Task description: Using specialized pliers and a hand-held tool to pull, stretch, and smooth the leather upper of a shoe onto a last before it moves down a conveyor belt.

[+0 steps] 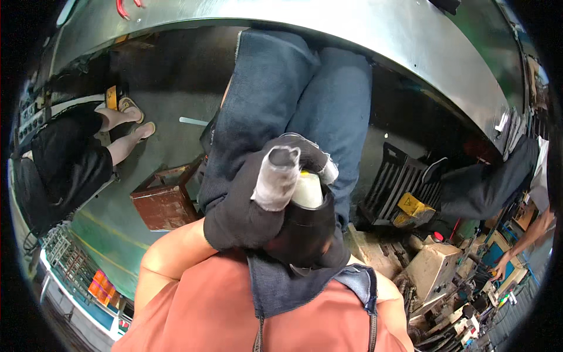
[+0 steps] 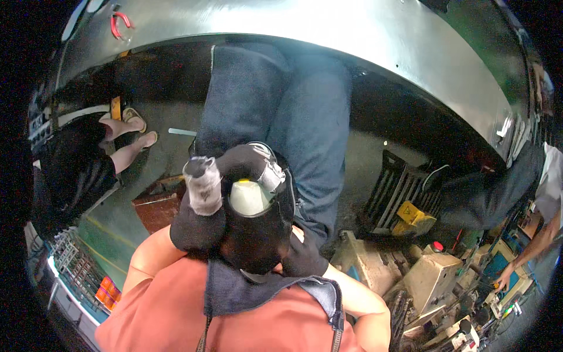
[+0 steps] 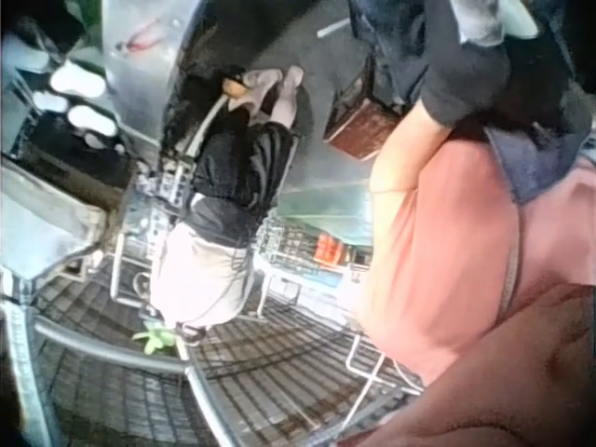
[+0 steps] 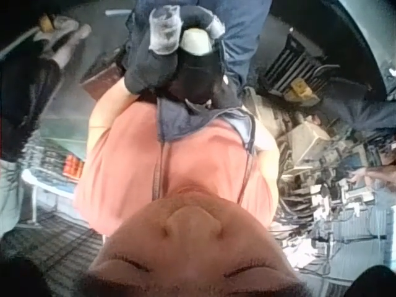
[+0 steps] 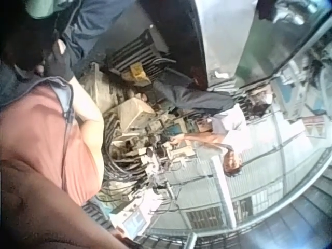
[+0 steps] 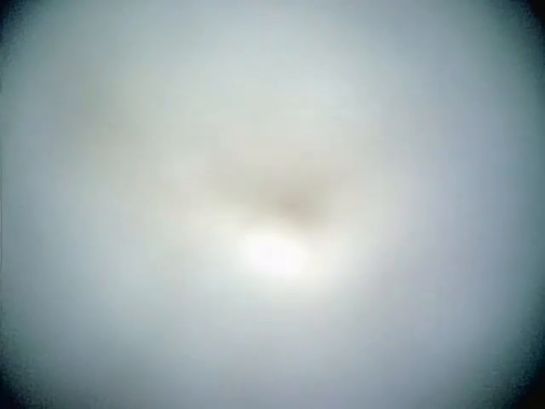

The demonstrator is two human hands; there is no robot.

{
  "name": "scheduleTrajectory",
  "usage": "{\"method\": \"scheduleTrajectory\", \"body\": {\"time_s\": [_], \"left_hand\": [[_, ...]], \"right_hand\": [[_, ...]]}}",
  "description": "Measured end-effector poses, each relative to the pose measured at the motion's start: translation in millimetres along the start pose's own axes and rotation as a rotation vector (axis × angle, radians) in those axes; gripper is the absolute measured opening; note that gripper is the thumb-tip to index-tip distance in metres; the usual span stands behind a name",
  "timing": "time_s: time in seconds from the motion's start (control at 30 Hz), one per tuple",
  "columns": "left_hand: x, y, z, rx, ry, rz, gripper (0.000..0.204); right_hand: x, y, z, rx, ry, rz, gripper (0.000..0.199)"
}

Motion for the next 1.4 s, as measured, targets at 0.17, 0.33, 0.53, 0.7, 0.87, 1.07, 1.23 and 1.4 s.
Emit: {"method": "scheduleTrajectory", "body": {"time_s": [0.17, 0.33, 0.53, 0.7, 0.87, 1.07, 1.23, 1.4], "left_hand": [[3.4, -0.1, 4.0, 0.088, -0.253, -0.242, 0.074], [2.4, 7.1, 14.3, 0.128, -0.457, -0.194, 0.081], [56.4, -12.7, 54.5, 0.097, -0.083, -0.242, 0.056], [49.1, -46.9, 77.2, 0.048, -0.272, -0.106, 0.049], [30.7, -71.4, 32.2, -0.176, -1.091, -0.349, 0.047], [31.7, -57.0, 37.6, -0.174, -0.654, -0.011, 0.067], [112.7, -18.5, 48.4, -0.270, -0.886, -0.391, 0.055], [95.4, -6.8, 50.0, -0.120, -0.921, -0.259, 0.061]], "right_hand": [[-19.7, 21.1, -23.4, -0.024, -0.070, -0.101, 0.051], [-33.6, 14.3, -20.7, 0.049, -0.145, -0.060, 0.049], [-17.4, -21.7, 29.5, 0.046, -0.148, -0.070, 0.040], [26.6, -94.6, 134.1, -0.108, -0.513, -0.349, 0.025], [-38.8, -140.6, 130.2, 0.011, -0.818, -0.759, 0.057], [-83.4, -147.2, 123.3, 0.023, -0.908, -0.730, 0.051], [-97.7, -133.4, 136.7, 0.129, -0.371, -0.409, 0.054], [-69.6, -159.0, 167.3, 0.453, 0.056, -0.297, 0.051]]}}
Point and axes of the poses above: each hand's wrist, its own y-axis away from the middle knuckle, its own z-axis out of the back of the hand, x = y × z, the point moved 3 cm from there along -y, towards the middle knuckle, and after that the axes turned 8 degrees about -z, right-handed, at the moved point
